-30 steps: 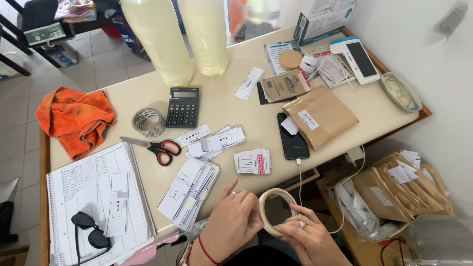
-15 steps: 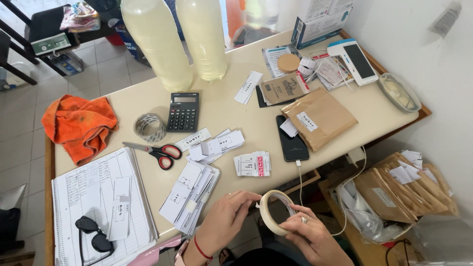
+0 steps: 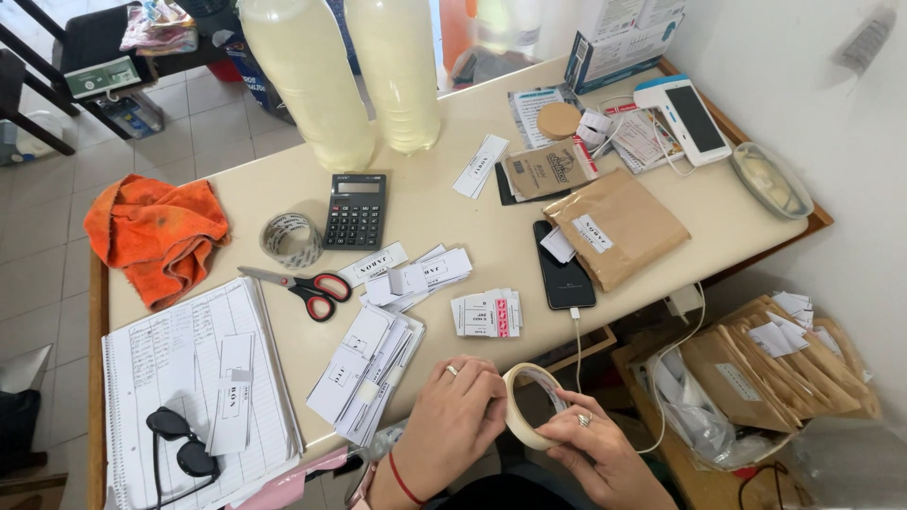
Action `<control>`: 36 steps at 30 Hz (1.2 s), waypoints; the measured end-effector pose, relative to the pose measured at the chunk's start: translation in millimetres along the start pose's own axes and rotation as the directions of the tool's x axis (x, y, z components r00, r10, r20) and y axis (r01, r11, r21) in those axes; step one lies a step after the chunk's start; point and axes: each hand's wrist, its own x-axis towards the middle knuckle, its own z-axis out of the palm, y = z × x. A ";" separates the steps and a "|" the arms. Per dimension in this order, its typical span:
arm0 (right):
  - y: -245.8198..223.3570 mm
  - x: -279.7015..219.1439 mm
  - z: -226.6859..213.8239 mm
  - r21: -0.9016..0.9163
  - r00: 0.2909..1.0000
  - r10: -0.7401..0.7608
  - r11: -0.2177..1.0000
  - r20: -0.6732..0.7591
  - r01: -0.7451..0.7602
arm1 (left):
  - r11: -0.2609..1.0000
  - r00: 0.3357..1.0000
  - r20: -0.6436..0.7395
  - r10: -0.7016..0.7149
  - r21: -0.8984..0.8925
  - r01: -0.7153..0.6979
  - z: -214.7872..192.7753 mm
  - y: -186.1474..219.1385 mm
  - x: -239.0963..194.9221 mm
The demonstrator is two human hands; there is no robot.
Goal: Sorting and organizing paper labels on a desk and preparing a package for shipping
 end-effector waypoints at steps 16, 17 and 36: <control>63.8 -32.2 14.9 0.943 0.924 0.382 0.317 -0.031 -0.099 | 0.889 0.988 0.110 0.106 -0.456 -0.044 -16.4 -14.7 8.9; 62.7 -27.0 12.3 0.958 0.898 0.438 0.240 0.037 -0.157 | 0.861 0.984 0.090 0.152 -0.500 -0.088 -15.7 -15.0 11.9; -4.2 11.6 41.5 0.251 0.898 0.437 0.876 -0.056 -0.411 | 0.839 0.925 0.108 -0.364 -0.393 0.376 40.3 -33.4 3.2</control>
